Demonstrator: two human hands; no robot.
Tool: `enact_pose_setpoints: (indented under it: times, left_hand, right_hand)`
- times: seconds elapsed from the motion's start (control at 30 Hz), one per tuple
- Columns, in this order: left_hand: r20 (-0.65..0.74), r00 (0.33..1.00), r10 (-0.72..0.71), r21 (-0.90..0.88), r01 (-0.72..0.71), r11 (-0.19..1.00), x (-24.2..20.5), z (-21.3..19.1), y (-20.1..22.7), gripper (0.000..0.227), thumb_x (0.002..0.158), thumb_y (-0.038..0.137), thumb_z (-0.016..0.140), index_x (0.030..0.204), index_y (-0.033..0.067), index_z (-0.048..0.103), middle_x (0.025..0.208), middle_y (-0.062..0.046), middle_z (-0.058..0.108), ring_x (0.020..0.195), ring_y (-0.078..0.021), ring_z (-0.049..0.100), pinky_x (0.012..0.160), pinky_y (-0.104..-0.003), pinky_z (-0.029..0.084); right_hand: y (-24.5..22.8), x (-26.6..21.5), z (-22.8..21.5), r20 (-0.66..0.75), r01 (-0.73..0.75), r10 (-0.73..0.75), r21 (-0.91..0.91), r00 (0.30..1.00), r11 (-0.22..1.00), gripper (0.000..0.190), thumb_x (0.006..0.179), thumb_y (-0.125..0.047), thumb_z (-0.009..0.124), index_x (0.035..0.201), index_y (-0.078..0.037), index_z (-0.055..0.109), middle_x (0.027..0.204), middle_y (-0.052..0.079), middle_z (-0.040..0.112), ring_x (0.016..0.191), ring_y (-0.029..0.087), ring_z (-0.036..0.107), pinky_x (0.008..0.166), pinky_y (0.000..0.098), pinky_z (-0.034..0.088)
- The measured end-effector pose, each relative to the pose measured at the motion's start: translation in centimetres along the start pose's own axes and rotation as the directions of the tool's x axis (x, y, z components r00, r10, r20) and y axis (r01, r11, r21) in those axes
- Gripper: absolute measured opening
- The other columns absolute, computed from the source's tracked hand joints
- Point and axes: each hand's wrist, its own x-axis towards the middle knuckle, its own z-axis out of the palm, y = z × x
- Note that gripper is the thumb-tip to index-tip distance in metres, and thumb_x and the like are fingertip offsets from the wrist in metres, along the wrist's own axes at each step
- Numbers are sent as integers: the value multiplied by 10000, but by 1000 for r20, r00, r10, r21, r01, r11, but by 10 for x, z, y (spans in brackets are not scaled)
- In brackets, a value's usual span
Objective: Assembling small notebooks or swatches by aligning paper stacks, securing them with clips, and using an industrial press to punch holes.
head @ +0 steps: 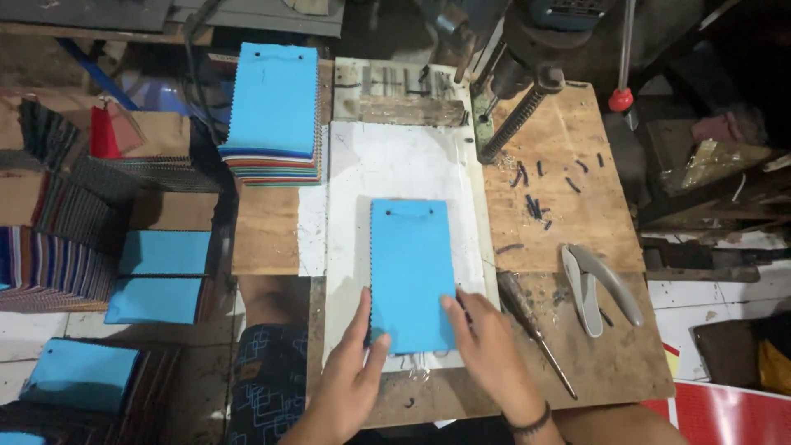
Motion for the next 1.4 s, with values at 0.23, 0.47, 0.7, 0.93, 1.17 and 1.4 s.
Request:
enact_pose_setpoints:
  times: [0.23, 0.47, 0.7, 0.93, 1.17, 1.4]
  left_hand:
    - [-103, 934, 342, 204, -316, 927, 10, -8, 24, 701, 1030, 410, 407, 1639, 173, 153, 1744, -63, 87, 1608, -231, 24, 1254, -447, 102]
    - [160, 593, 789, 833, -510, 214, 101, 18, 49, 657, 1093, 501, 359, 1587, 67, 356, 1692, -182, 197, 1570, -396, 140, 1252, -624, 154]
    - [152, 670, 726, 921, -363, 142, 125, 31, 37, 811, 1073, 647, 249, 1638, 70, 186, 1708, -186, 92, 1579, -362, 62, 1269, -562, 64]
    - [144, 673, 725, 937, -329, 120, 125, 33, 33, 820, 1074, 669, 233, 1646, 87, 158, 1717, -163, 72, 1585, -330, 45, 1269, -541, 39]
    - [225, 787, 575, 864, -434, 256, 70, 40, 62, 772, 1070, 617, 233, 1620, 84, 137, 1686, -204, -21, 1543, -373, -70, 1217, -593, -82]
    - [761, 602, 243, 186, -560, 807, -46, 11, 90, 446, 1032, 456, 363, 1362, 292, 614, 1615, 42, 492, 1581, -369, 228, 1240, -604, -7]
  right_hand:
    - [-46, -43, -51, 34, -426, 429, -74, 903, 902, 446, 1018, -501, 419, 947, -143, 675, 811, 29, 777, 754, 223, 738, 743, 352, 511]
    - [-29, -60, 7, 453, -588, 393, 465, 800, 662, 565, 961, -450, 471, 1037, 17, 780, 834, 155, 822, 597, 190, 666, 561, 274, 543]
    - [-27, -56, 25, 456, -609, 403, 609, 793, 508, 469, 998, -376, 541, 980, 53, 728, 787, 180, 785, 529, 194, 617, 539, 292, 515]
    - [-6, -84, 36, 403, -588, 430, 608, 808, 534, 401, 981, -368, 578, 911, 4, 713, 752, 167, 792, 602, 199, 650, 562, 300, 497]
    - [97, -101, -7, 47, -500, 517, 344, 855, 795, 374, 954, -342, 537, 1122, -124, 790, 803, 102, 893, 689, 177, 765, 694, 286, 548]
    - [128, -64, -62, 110, -153, 343, -740, 933, 655, 640, 905, -295, 576, 1484, -341, 307, 1289, 94, 615, 1030, 434, 697, 833, 498, 562]
